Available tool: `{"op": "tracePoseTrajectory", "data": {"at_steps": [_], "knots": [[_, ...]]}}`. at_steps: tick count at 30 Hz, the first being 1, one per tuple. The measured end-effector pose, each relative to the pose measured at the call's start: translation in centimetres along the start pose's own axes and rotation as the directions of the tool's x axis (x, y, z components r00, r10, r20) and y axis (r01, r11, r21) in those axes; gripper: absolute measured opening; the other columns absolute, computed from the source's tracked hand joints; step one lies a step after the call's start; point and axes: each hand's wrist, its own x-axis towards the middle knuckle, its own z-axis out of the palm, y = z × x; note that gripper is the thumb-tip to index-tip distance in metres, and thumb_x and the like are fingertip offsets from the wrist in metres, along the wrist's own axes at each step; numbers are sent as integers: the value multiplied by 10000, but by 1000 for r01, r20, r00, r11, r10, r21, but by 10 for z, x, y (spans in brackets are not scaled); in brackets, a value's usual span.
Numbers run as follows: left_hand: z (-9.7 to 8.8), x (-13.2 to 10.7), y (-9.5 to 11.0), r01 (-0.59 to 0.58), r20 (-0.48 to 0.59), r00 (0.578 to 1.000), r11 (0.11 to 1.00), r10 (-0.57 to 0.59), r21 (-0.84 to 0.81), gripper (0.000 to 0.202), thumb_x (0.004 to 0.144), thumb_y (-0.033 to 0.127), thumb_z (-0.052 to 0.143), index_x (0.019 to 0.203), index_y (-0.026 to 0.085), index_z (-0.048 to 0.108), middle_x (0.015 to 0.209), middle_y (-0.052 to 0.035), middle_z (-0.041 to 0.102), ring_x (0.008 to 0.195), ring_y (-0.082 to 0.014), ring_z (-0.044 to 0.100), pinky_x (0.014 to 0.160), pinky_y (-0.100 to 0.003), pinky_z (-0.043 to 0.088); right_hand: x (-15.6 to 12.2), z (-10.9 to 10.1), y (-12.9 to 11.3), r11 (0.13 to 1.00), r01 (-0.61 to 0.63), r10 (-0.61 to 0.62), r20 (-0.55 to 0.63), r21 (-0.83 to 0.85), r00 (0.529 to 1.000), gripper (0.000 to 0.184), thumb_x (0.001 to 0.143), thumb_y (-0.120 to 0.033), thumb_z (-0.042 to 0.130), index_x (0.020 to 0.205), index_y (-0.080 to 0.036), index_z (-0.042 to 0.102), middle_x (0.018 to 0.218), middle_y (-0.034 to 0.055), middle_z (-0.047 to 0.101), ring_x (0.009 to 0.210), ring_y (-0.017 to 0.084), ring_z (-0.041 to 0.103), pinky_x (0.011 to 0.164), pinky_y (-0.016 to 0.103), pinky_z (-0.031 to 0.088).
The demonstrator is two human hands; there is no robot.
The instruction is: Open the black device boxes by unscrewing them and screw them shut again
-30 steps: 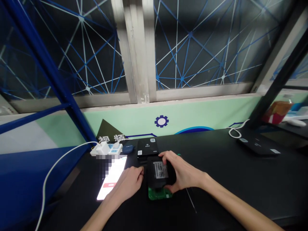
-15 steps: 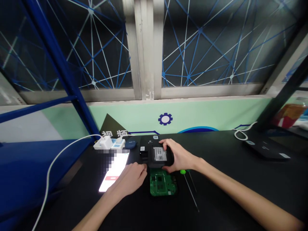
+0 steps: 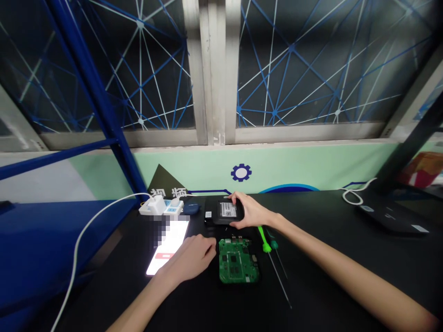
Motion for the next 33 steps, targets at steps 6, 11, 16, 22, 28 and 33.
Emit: {"op": "tracePoseTrajectory", "data": {"at_steps": [6,11,16,22,28,33], "knots": [[0,0,1,7,-2,1000,1000,-7,5,327,972,260,342,673,212,464,607,7,533,508,-147,508,492,-277,218,-6,3,6,999,36,-36,-19,24,999,531,627,-373,802,989,-241,436,1182,85,590,1030,271,574,872,402,450],[0,1,1,2,0,1000,1000,-2,15,329,978,268,340,682,215,474,606,8,538,529,-157,528,500,-276,227,-8,5,10,999,44,-44,-13,22,999,561,652,-393,801,1086,-247,477,1232,92,578,1068,273,573,918,432,454],[0,2,1,6,5,1000,1000,-6,27,335,983,270,340,700,219,513,613,3,557,549,-170,551,511,-279,239,-10,4,6,997,69,-68,-28,28,997,646,643,-416,813,1175,-256,484,1301,107,542,1178,305,537,993,484,425],[-4,0,4,9,17,1000,999,-10,36,351,998,269,340,723,215,550,630,0,582,548,-165,569,510,-280,245,-30,-10,-22,989,112,-117,-52,-95,992,455,769,-350,724,1160,-234,522,1354,121,510,1250,299,467,1019,478,400],[-4,0,6,15,24,1000,999,-16,37,356,1006,269,334,725,207,545,628,-3,562,552,-165,565,513,-283,242,-56,-19,-37,979,38,-44,-26,-199,999,111,750,-114,564,754,-213,514,700,-9,570,672,160,524,633,272,396],[-4,0,5,4,20,1000,999,-5,32,359,1008,273,324,712,209,515,611,6,540,534,-156,536,515,-279,234,-60,-18,-44,982,43,-26,94,-185,995,97,743,-111,550,754,-204,525,634,-56,540,551,98,481,569,226,326]]}}
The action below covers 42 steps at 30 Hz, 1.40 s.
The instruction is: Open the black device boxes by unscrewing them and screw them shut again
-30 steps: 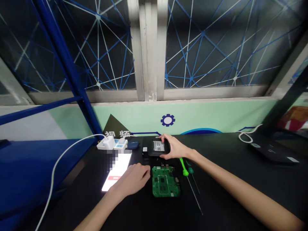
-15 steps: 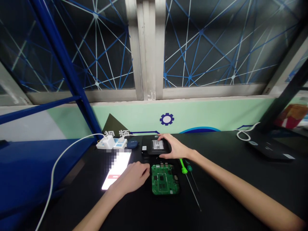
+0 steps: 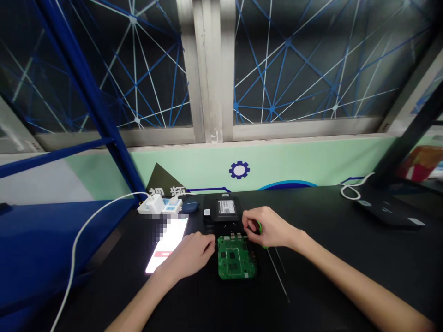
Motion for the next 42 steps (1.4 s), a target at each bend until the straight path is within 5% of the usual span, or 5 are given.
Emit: {"op": "tracePoseTrajectory", "data": {"at_steps": [10,23,42], "knots": [[-2,0,3,9,15,1000,1000,-9,8,341,1000,280,338,725,209,525,639,-5,562,594,-175,574,527,-278,251,-4,-1,-2,999,-32,32,-1,9,999,92,778,-135,552,712,-199,553,589,-54,520,531,99,468,556,225,318],[-2,1,2,8,25,1000,1000,-8,-7,361,1007,292,328,740,210,555,622,4,564,555,-166,560,517,-280,240,-6,6,-10,990,-10,40,215,-138,976,75,715,-243,663,784,-215,677,824,12,689,698,170,625,584,260,369],[1,-1,-3,42,-3,999,998,-42,47,321,975,241,374,708,206,549,653,-29,600,596,-202,618,513,-288,245,33,17,-44,869,-117,319,362,-480,876,232,569,-247,699,765,-129,739,757,165,723,678,322,716,510,312,482]]}}
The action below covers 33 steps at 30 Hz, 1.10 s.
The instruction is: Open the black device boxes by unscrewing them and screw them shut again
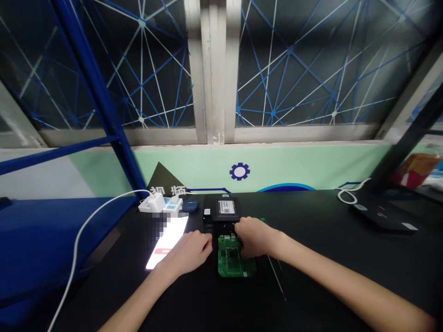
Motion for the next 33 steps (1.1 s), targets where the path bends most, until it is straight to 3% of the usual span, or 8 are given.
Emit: {"op": "tracePoseTrajectory", "data": {"at_steps": [7,12,16,21,24,28,33], "knots": [[2,-1,-3,-20,-26,999,1000,20,7,299,952,216,385,688,207,525,647,-29,595,578,-191,600,504,-297,222,0,-3,2,998,14,-16,33,60,999,194,552,-257,762,698,-133,735,706,130,710,613,269,687,460,289,455],[5,-1,-5,-32,-37,999,999,32,1,306,957,231,383,680,206,511,651,-26,608,579,-186,597,500,-291,229,-9,-6,14,965,-21,3,70,261,998,153,557,-261,789,627,-181,678,628,32,650,532,166,598,361,224,324],[7,0,-7,-32,-36,999,999,32,5,272,947,217,395,714,207,536,693,-43,640,618,-205,628,503,-296,239,-15,-2,27,901,43,-46,-2,432,999,164,566,-245,782,661,-188,661,693,2,649,586,132,577,413,200,352],[7,0,-8,-34,-28,999,999,35,11,262,939,230,409,714,216,542,648,-33,626,605,-215,633,493,-304,216,-20,13,41,714,219,-158,-153,665,976,100,617,-158,693,698,-169,635,639,-41,607,556,92,551,483,186,404],[7,0,-7,-37,-30,999,999,38,14,265,932,224,408,702,215,541,644,-34,621,612,-218,637,495,-309,204,-24,25,49,563,257,-93,-249,785,964,92,675,-200,679,745,-154,640,659,-20,606,575,108,581,538,212,468],[6,1,-4,-42,-24,999,999,42,3,277,940,223,394,719,212,559,660,-36,636,616,-216,641,504,-298,234,-28,37,59,407,263,10,-291,875,957,81,685,-180,668,745,-144,627,697,2,610,577,109,590,565,233,489],[1,-1,0,-49,-8,999,998,49,-36,299,962,236,367,744,210,570,672,-26,639,613,-199,638,516,-283,273,-32,36,66,318,307,76,-347,897,935,55,706,-162,664,725,-147,615,697,-4,580,589,100,561,579,229,477]]}}
